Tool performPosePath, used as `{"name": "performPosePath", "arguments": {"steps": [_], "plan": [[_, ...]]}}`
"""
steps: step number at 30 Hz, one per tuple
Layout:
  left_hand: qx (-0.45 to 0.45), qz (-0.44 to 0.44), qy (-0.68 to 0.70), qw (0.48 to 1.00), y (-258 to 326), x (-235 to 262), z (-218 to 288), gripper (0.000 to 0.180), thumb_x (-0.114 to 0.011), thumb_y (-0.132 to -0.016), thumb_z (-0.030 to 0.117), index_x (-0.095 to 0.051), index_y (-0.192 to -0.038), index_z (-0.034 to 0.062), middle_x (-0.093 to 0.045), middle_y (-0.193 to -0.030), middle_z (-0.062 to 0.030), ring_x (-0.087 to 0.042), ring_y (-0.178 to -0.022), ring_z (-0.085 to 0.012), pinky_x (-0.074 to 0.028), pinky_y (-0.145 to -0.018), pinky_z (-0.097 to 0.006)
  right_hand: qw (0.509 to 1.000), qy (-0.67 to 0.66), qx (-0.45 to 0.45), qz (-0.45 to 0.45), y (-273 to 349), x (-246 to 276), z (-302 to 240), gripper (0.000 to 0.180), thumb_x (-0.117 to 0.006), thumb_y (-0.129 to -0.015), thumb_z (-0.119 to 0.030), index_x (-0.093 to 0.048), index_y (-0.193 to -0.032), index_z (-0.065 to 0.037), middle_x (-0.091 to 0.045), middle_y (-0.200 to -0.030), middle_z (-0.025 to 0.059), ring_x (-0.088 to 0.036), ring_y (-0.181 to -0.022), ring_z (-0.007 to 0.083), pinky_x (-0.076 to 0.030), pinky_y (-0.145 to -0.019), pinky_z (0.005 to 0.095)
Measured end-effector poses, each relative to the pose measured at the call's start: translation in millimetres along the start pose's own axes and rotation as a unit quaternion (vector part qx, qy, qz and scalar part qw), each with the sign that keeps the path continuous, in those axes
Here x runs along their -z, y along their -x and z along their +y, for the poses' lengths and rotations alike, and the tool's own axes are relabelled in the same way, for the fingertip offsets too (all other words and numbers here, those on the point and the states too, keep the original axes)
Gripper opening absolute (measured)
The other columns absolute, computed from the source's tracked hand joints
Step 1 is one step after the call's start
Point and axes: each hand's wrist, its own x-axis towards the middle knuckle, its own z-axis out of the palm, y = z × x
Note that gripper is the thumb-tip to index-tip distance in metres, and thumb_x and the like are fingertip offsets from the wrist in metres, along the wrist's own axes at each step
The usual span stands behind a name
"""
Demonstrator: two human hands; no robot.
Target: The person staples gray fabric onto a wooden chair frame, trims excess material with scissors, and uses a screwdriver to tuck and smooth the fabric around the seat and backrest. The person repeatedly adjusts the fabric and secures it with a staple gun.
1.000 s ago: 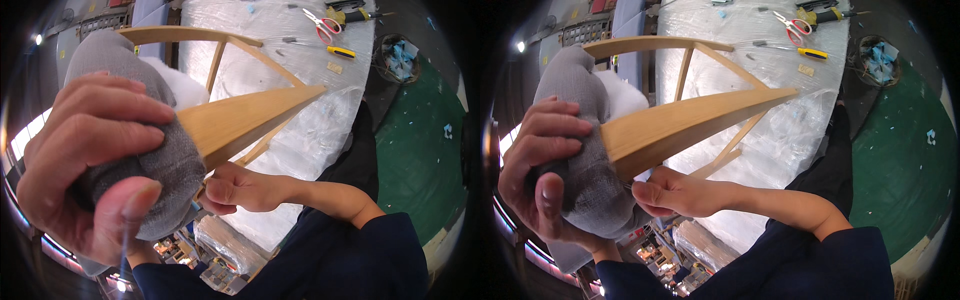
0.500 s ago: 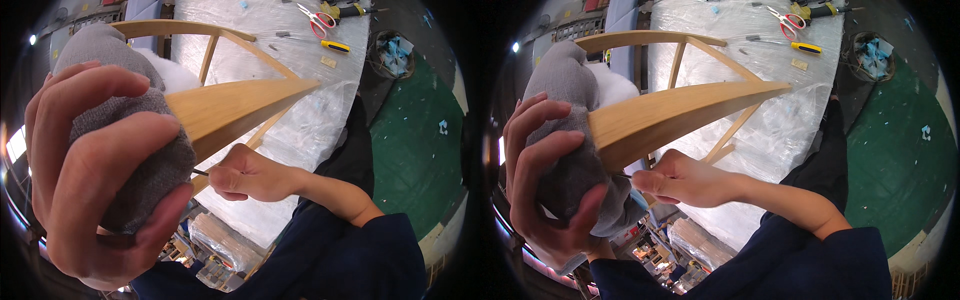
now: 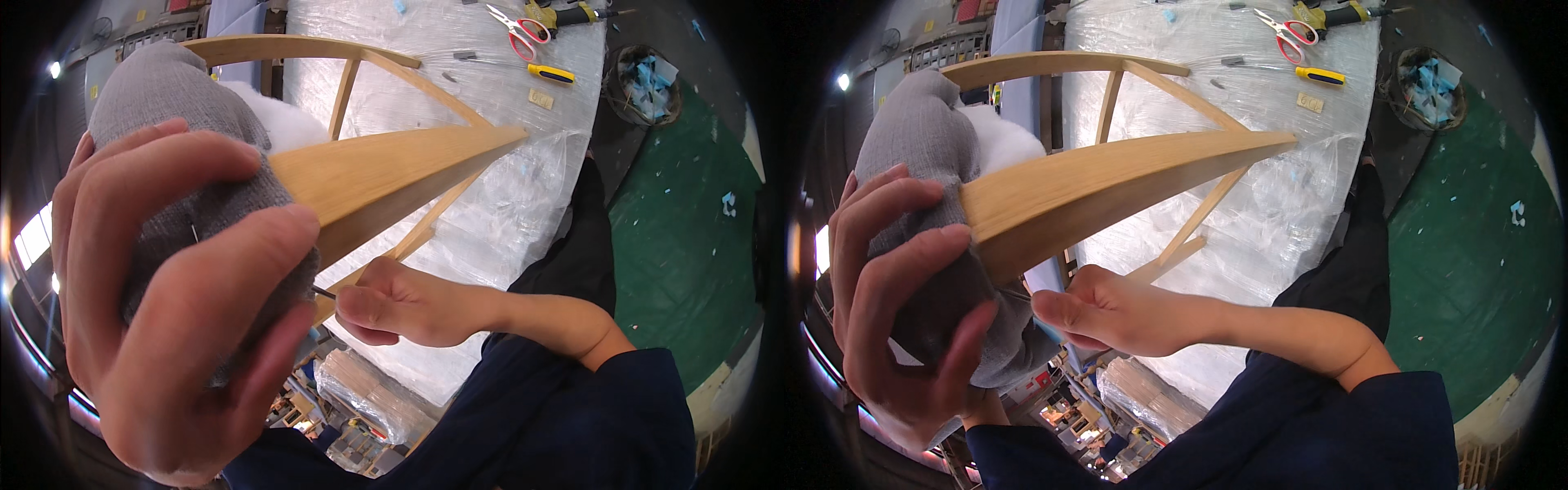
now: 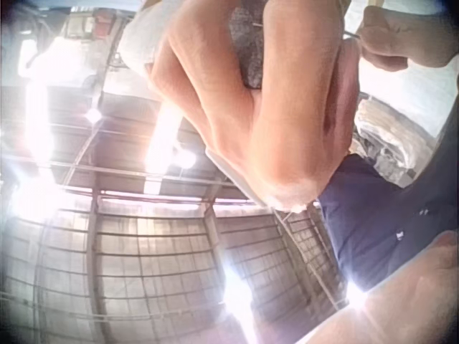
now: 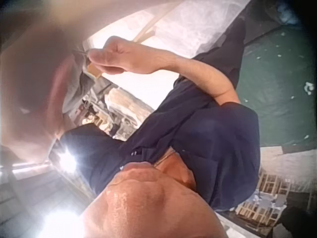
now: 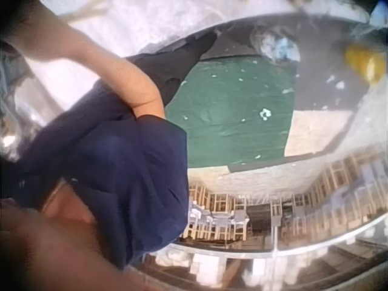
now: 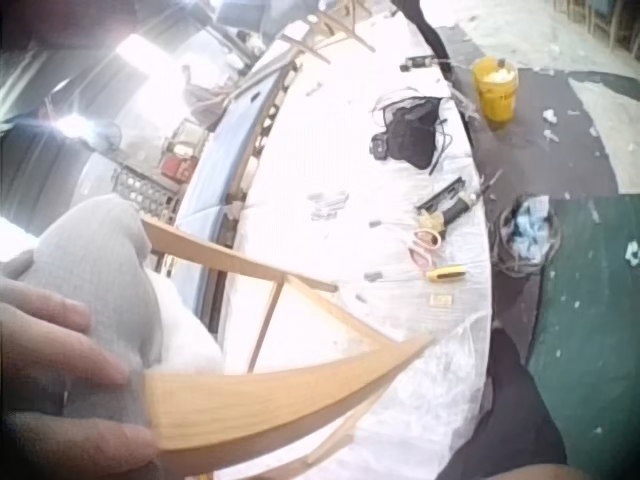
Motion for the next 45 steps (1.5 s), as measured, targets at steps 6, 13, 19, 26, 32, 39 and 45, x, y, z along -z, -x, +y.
{"name": "performPosePath", "arguments": {"steps": [6, 13, 19, 26, 32, 39, 45], "plan": [[-0.002, 0.003, 0.034, 0.999, -7.2, 2.3, 2.2, 0.067, -0.081, -0.054, 0.001, -0.062, -0.118, 0.0092, -0.058, -0.126, -0.0224, -0.055, -0.124, -0.0460, -0.036, -0.108, -0.065, 0.987, 0.032, -0.049, -0.151, -18.3, 35.6, -23.2, 0.065, -0.035, -0.105, -0.059, -0.045, -0.067, -0.007, -0.040, -0.060, -0.0018, -0.039, -0.057, 0.0103, -0.034, -0.053, 0.0280], [0.031, 0.064, 0.101, 0.992, -1.5, -7.4, 6.9, 0.068, -0.082, -0.053, 0.002, -0.063, -0.118, 0.0097, -0.061, -0.120, -0.0226, -0.060, -0.116, -0.0439, -0.042, -0.105, -0.059, 0.977, 0.130, -0.046, -0.165, -34.6, 44.7, -39.1, 0.056, -0.038, -0.106, -0.057, -0.048, -0.077, -0.010, -0.041, -0.065, -0.0028, -0.039, -0.060, 0.0120, -0.034, -0.056, 0.0293], [0.138, 0.202, 0.050, 0.968, -5.5, -27.2, 8.3, 0.080, -0.090, -0.051, 0.018, -0.062, -0.126, 0.0128, -0.060, -0.132, -0.0148, -0.055, -0.127, -0.0375, -0.042, -0.109, -0.054, 0.992, 0.062, -0.112, 0.005, 10.3, 36.8, -26.0, 0.052, -0.058, -0.101, -0.048, -0.053, -0.071, -0.006, -0.042, -0.061, -0.0037, -0.037, -0.057, 0.0094, -0.033, -0.053, 0.0286], [0.327, 0.330, 0.113, 0.878, 2.3, -65.4, 32.7, 0.094, -0.088, -0.061, 0.027, -0.047, -0.144, 0.0133, -0.046, -0.151, -0.0163, -0.041, -0.141, -0.0409, -0.035, -0.117, -0.057, 0.911, 0.364, 0.059, 0.184, 56.3, 54.4, -90.0, 0.049, -0.056, -0.102, -0.043, -0.065, -0.076, -0.002, -0.059, -0.062, 0.0030, -0.054, -0.054, 0.0161, -0.038, -0.051, 0.0303], [0.517, 0.323, 0.111, 0.784, -22.3, -57.9, 78.5, 0.094, -0.085, -0.065, 0.028, -0.043, -0.147, 0.0084, -0.042, -0.153, -0.0193, -0.039, -0.143, -0.0420, -0.032, -0.117, -0.059, 0.807, 0.577, 0.126, 0.003, -7.1, 105.2, -152.3, 0.019, -0.080, -0.080, -0.023, -0.070, -0.079, -0.008, -0.058, -0.062, 0.0036, -0.056, -0.055, 0.0239, -0.041, -0.050, 0.0355], [0.562, 0.332, 0.131, 0.746, -36.3, -50.1, 84.4, 0.094, -0.084, -0.063, 0.020, -0.043, -0.147, 0.0048, -0.042, -0.153, -0.0220, -0.038, -0.143, -0.0434, -0.031, -0.117, -0.058, 0.804, 0.551, 0.157, -0.159, -62.1, 129.5, -152.2, 0.035, -0.085, -0.071, -0.038, -0.062, -0.064, -0.012, -0.057, -0.060, -0.0004, -0.052, -0.052, 0.0196, -0.038, -0.047, 0.0340], [0.577, 0.311, 0.132, 0.744, -36.4, -43.2, 88.0, 0.095, -0.084, -0.062, 0.016, -0.044, -0.146, 0.0017, -0.042, -0.153, -0.0232, -0.039, -0.143, -0.0425, -0.030, -0.119, -0.056, 0.830, 0.487, 0.178, -0.207, -79.3, 128.4, -139.5, 0.043, -0.082, -0.071, -0.043, -0.057, -0.061, -0.010, -0.051, -0.054, -0.0014, -0.047, -0.049, 0.0180, -0.033, -0.045, 0.0317]]}}
